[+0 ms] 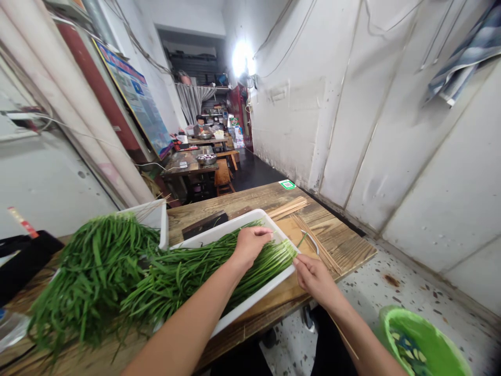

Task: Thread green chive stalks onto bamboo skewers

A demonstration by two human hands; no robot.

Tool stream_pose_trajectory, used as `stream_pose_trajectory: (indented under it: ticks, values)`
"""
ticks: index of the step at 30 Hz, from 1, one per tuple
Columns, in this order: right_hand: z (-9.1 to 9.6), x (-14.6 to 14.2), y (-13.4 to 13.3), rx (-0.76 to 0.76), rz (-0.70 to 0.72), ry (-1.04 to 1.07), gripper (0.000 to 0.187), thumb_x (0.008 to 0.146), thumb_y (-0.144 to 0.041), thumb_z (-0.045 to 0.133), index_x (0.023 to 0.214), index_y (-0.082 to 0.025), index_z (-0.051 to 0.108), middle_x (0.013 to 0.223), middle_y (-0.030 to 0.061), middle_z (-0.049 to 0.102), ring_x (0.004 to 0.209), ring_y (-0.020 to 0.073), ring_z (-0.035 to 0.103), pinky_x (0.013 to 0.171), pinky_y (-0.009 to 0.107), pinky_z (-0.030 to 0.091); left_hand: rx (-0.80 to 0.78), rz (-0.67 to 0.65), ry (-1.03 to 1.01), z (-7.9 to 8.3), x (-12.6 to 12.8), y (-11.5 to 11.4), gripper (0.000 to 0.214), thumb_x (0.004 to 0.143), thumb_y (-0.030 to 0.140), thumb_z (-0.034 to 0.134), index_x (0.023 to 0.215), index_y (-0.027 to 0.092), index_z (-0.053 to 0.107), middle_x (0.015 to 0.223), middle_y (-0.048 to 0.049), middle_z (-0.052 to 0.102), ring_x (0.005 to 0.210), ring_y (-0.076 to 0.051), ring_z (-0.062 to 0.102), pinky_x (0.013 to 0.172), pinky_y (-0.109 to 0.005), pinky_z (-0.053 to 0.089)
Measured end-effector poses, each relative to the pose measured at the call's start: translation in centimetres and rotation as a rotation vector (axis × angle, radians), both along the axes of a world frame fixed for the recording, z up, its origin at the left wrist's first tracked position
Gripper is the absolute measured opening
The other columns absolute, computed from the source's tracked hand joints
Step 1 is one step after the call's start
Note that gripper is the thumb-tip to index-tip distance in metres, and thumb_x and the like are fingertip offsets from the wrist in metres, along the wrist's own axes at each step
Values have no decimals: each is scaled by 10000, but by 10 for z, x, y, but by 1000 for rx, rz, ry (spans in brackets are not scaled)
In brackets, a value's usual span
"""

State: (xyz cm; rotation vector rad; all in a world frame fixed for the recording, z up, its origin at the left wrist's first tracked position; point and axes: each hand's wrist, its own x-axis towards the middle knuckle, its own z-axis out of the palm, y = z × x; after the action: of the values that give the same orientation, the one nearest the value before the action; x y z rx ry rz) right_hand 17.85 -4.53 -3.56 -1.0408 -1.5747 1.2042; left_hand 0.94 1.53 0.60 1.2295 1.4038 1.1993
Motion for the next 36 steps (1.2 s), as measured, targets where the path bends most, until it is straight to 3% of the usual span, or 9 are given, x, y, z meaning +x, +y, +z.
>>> stream_pose_trajectory:
  ticks: [22, 25, 27, 30, 34, 36]
  values:
    - [2, -1, 0, -5, -21, -15, 378, 866, -506, 432, 630, -214, 387, 389, -93, 341, 351, 77, 300, 389, 208, 254, 25, -62, 124, -1, 0, -3, 227, 603, 233, 683, 793, 131, 753, 726, -48, 730, 663, -171, 622, 702, -293, 474]
    - [2, -2, -1, 8, -34, -24, 372, 871, -498, 427, 637, -209, 407, 390, -88, 360, 353, 80, 313, 399, 210, 272, 26, -151, 198, 1, -1, -7, 220, 626, 234, 669, 806, 138, 751, 790, -51, 742, 743, -188, 647, 770, -297, 475]
    - [2, -2, -1, 9, -43, -27, 365, 872, -497, 428, 652, -206, 423, 388, -86, 373, 352, 82, 321, 403, 211, 280, 33, -279, 255, 5, -5, -7, 224, 649, 246, 655, 828, 150, 750, 834, -42, 745, 795, -194, 654, 803, -292, 470]
    - [1, -2, -2, -3, -45, -16, 359, 868, -505, 431, 671, -206, 431, 382, -89, 367, 341, 82, 310, 391, 210, 267, 61, -416, 377, 11, -16, -4, 244, 710, 268, 611, 892, 171, 742, 904, -33, 740, 859, -196, 653, 820, -284, 463]
    - [-2, -2, -2, 7, -48, -16, 358, 872, -498, 432, 663, -207, 427, 384, -91, 355, 342, 80, 304, 392, 211, 265, 184, -207, 788, 13, -28, 4, 237, 766, 192, 533, 871, 209, 744, 947, -43, 729, 906, -202, 640, 823, -287, 436]
    - [-3, -1, -1, 7, -45, -23, 346, 878, -481, 435, 670, -205, 430, 389, -92, 352, 346, 79, 305, 395, 212, 265, 189, -210, 1035, 11, -30, 5, 214, 749, 163, 543, 780, 209, 750, 896, -67, 727, 910, -235, 628, 823, -321, 417]
